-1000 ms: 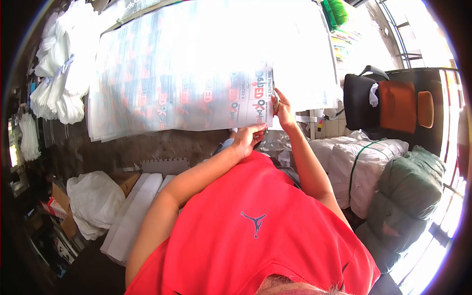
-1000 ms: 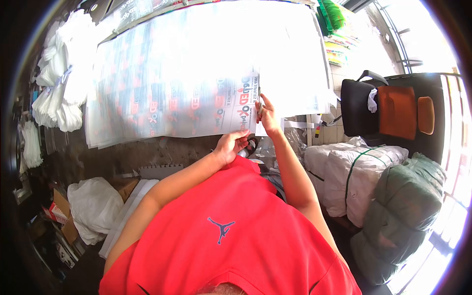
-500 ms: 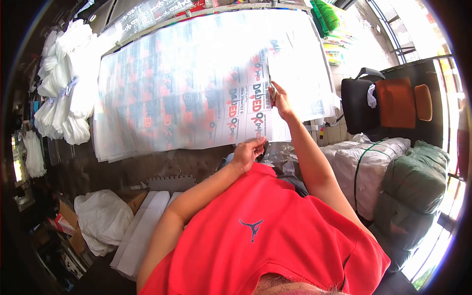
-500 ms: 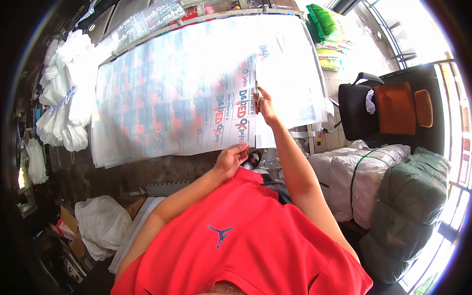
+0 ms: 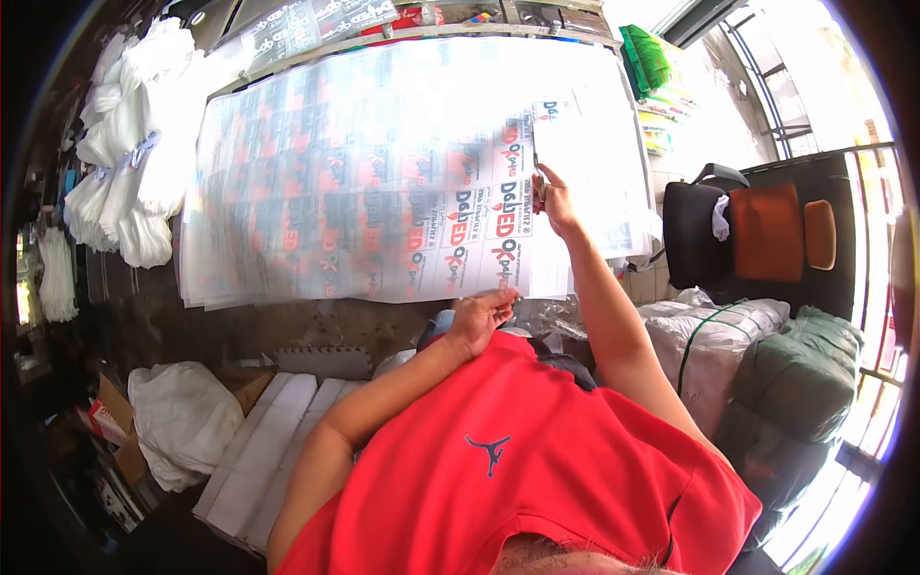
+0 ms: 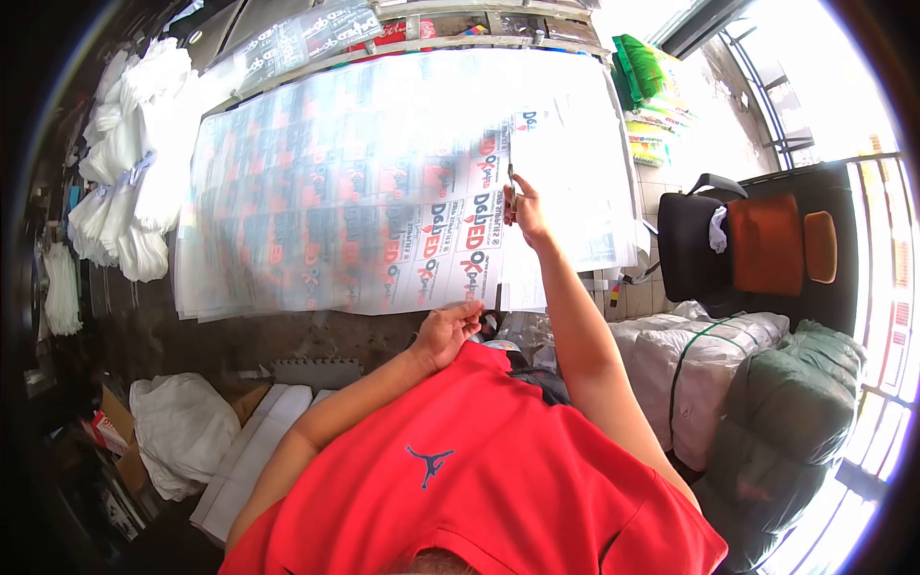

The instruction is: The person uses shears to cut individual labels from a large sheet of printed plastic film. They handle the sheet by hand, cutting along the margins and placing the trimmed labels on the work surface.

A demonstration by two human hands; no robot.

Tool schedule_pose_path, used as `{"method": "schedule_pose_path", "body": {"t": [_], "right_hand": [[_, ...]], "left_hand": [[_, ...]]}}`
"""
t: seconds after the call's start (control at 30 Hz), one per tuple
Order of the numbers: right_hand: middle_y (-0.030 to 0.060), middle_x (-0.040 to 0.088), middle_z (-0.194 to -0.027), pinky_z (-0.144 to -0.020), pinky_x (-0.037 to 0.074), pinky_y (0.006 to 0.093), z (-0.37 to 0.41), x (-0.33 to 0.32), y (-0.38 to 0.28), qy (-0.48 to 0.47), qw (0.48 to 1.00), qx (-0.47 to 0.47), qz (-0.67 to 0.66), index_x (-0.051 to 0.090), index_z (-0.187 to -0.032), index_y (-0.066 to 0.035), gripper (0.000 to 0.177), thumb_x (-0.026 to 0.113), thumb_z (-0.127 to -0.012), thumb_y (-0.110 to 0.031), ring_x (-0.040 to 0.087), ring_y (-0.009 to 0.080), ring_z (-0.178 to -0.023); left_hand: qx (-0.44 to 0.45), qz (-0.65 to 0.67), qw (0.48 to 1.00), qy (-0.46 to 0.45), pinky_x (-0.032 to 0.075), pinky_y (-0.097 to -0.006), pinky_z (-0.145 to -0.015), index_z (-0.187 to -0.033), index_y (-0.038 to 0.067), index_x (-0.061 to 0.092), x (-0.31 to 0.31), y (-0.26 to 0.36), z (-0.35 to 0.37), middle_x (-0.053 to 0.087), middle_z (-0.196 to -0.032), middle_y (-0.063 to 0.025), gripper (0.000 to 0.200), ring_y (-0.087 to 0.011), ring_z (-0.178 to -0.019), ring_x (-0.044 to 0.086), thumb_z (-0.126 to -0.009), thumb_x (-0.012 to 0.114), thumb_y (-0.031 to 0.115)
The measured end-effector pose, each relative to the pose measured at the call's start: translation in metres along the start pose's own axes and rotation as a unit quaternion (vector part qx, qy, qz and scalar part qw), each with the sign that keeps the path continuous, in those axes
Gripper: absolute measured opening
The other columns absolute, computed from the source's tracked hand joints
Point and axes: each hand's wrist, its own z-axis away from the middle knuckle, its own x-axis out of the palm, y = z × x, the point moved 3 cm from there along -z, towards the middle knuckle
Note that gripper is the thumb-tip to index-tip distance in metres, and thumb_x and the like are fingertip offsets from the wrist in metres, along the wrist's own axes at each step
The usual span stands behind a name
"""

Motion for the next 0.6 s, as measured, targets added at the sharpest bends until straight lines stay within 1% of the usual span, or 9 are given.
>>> {"method": "schedule_pose_path", "body": {"t": [0.07, 0.1, 0.13, 0.27, 0.33, 0.47, 0.53, 0.57, 0.6], "right_hand": [[-0.0023, 0.046, -0.065, -0.053, 0.038, 0.0256, -0.006, 0.002, -0.009, -0.007, 1.0, 0.006, -0.001, 0.044, -0.138, 0.0, 0.051, 0.053, -0.099, -0.031, 0.04, 0.0076, -0.055], [-0.0023, 0.046, -0.065, -0.053, 0.038, 0.0258, -0.009, -0.001, -0.008, -0.011, 1.0, 0.012, -0.005, 0.044, -0.138, -0.001, 0.05, 0.053, -0.099, -0.031, 0.04, 0.0078, -0.056], [-0.0003, 0.047, -0.061, -0.05, 0.038, 0.0266, -0.013, -0.002, -0.009, -0.011, 1.0, 0.005, -0.014, 0.033, -0.144, 0.003, 0.067, 0.058, -0.097, -0.036, 0.042, 0.0093, -0.052], [-0.0006, 0.047, -0.061, -0.05, 0.038, 0.0265, -0.015, -0.001, -0.014, -0.017, 1.0, 0.001, -0.006, 0.035, -0.143, 0.003, 0.065, 0.058, -0.097, -0.036, 0.042, 0.0091, -0.052], [-0.0012, 0.047, -0.067, -0.054, 0.039, 0.0265, -0.014, 0.0, -0.016, -0.013, 1.0, 0.007, 0.004, 0.04, -0.143, -0.001, 0.051, 0.051, -0.1, -0.027, 0.043, 0.0091, -0.057], [-0.0008, 0.05, -0.07, -0.054, 0.039, 0.0264, -0.016, 0.001, -0.015, -0.005, 1.0, 0.012, 0.014, 0.039, -0.143, 0.0, 0.053, 0.051, -0.1, -0.028, 0.042, 0.009, -0.058], [0.0016, 0.055, -0.076, -0.055, 0.041, 0.0266, -0.022, -0.003, -0.006, -0.01, 0.999, 0.001, 0.034, 0.038, -0.144, 0.0, 0.054, 0.051, -0.1, -0.029, 0.045, 0.009, -0.06], [0.0016, 0.055, -0.076, -0.055, 0.041, 0.0266, -0.026, -0.003, -0.001, -0.01, 0.999, 0.001, 0.034, 0.038, -0.144, 0.0, 0.054, 0.051, -0.1, -0.029, 0.045, 0.009, -0.06], [0.0025, 0.057, -0.079, -0.057, 0.042, 0.0266, -0.03, -0.003, 0.0, 0.008, 1.0, 0.004, 0.027, 0.037, -0.144, 0.0, 0.054, 0.051, -0.1, -0.029, 0.046, 0.0089, -0.061]], "left_hand": [[0.014, -0.012, 1.0, -0.025, 0.043, -0.0284, -0.079, -0.093, 0.003, 0.068, 0.001, 0.001, 0.002, 0.065, -0.088, -0.0025, 0.014, -0.0117, -0.081, 0.056, -0.088, 0.068, 0.016], [0.013, -0.008, 1.0, -0.023, 0.043, -0.0284, -0.079, -0.093, 0.003, 0.068, 0.0, -0.001, 0.004, 0.065, -0.088, -0.0025, 0.014, -0.0117, -0.081, 0.056, -0.088, 0.068, 0.016], [0.008, -0.008, 1.0, -0.027, 0.043, -0.0282, -0.079, -0.093, 0.002, 0.068, 0.001, -0.002, 0.004, 0.064, -0.088, -0.0024, 0.014, -0.0118, -0.08, 0.055, -0.089, 0.068, 0.016], [0.01, 0.003, 0.999, -0.049, 0.043, -0.0281, -0.079, -0.092, 0.002, 0.068, 0.001, -0.006, 0.001, 0.062, -0.089, -0.0023, 0.014, -0.0116, -0.079, 0.053, -0.09, 0.066, 0.016], [0.013, 0.007, 0.999, -0.049, 0.043, -0.0281, -0.079, -0.093, 0.002, 0.068, 0.003, -0.004, 0.002, 0.063, -0.089, -0.0023, 0.015, -0.0117, -0.08, 0.052, -0.09, 0.066, 0.016], [0.006, 0.02, 0.999, -0.035, 0.043, -0.0274, -0.078, -0.094, 0.002, 0.068, 0.007, -0.003, 0.007, 0.063, -0.089, -0.0027, 0.015, -0.0117, -0.08, 0.052, -0.09, 0.066, 0.016], [0.006, 0.011, 0.999, -0.041, 0.043, -0.0271, -0.078, -0.095, 0.002, 0.069, 0.006, -0.005, 0.007, 0.064, -0.09, -0.0028, 0.015, -0.0116, -0.08, 0.053, -0.09, 0.066, 0.016], [0.007, 0.002, 0.999, -0.047, 0.043, -0.0269, -0.078, -0.095, 0.002, 0.069, 0.005, -0.004, 0.006, 0.064, -0.09, -0.0029, 0.015, -0.0114, -0.08, 0.053, -0.089, 0.067, 0.016], [0.008, 0.001, 0.999, -0.047, 0.043, -0.0269, -0.078, -0.095, 0.002, 0.069, 0.006, -0.003, 0.006, 0.064, -0.09, -0.0029, 0.015, -0.0114, -0.08, 0.053, -0.089, 0.067, 0.016]]}}
